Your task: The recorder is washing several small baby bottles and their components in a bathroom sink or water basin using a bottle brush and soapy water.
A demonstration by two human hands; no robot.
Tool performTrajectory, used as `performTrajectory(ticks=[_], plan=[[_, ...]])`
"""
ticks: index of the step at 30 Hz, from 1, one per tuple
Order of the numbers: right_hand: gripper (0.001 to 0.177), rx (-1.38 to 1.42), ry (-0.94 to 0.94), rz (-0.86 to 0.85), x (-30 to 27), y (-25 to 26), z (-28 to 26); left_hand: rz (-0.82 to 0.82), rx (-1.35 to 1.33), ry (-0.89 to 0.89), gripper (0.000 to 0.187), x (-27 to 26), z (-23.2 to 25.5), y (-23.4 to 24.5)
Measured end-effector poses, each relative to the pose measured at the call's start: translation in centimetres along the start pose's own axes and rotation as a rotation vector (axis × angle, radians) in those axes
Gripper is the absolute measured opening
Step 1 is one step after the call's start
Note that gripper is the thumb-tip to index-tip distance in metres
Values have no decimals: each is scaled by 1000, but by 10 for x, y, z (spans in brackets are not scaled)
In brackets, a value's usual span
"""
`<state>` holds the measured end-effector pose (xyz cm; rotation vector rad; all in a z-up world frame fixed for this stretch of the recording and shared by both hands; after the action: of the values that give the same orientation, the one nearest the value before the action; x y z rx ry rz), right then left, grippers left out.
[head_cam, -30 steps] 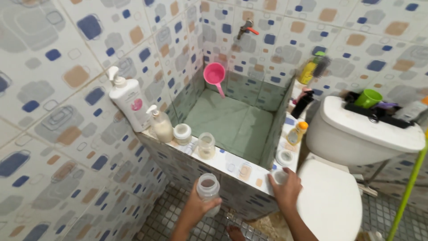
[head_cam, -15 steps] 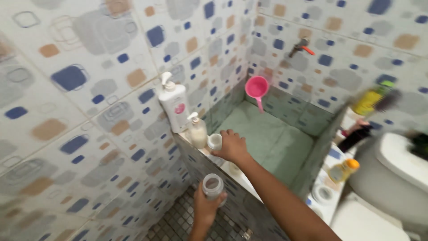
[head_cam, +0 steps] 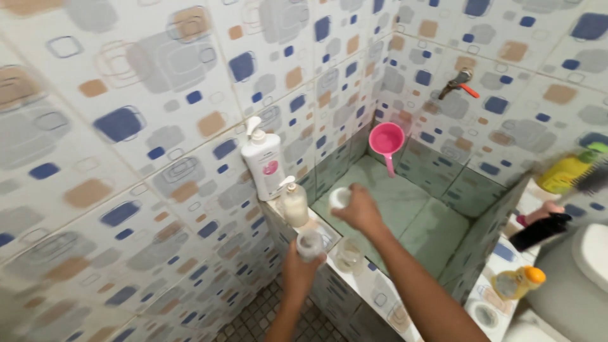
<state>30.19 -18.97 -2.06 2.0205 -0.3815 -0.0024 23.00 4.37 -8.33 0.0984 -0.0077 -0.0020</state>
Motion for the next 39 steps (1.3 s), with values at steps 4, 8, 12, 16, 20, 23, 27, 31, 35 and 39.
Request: performTrajectory(ticks=[4, 8, 12, 16, 20, 23, 27, 31, 35, 39], plan=[[81, 88, -2, 284, -45, 88, 47, -49, -8, -33, 64, 25, -9, -30], [72, 70, -121, 258, -113, 138, 78, -118, -33, -118, 68, 42, -20, -51], [69, 253, -323, 14, -181, 131, 99, -142, 34, -164, 75, 49, -32, -53], [68, 571, -344, -31, -229, 100, 103, 0, 21, -144, 74, -11, 13, -7], [65, 623, -409, -153, -261, 62, 73, -325, 38, -421, 83, -113, 111, -22], [63, 623, -340, -86, -266, 24, 55, -644, 132, -207, 100, -142, 100, -48], [60, 452, -336, 137, -268, 13, 28, -513, 339, 48, 99, -140, 80, -42], [55, 697, -634, 157, -278, 30, -13, -393, 254, -249, 49, -153, 53, -40], [40, 756, -543, 268, -287, 29, -17, -425, 136, -244, 48, -157, 72, -27], [36, 832, -421, 328, -295, 22, -14, -492, 149, -216, 54, -161, 81, -21]])
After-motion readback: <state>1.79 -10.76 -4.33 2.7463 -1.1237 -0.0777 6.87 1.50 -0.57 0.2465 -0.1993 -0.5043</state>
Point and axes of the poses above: each hand's wrist, its own x-axis towards the middle knuckle, its own y-axis out of the back of the hand, z = x × y, the point moved 8 cm from there along x, towards the middle knuckle, and after that the axes turned 10 degrees about -x, right-handed, at the moved point
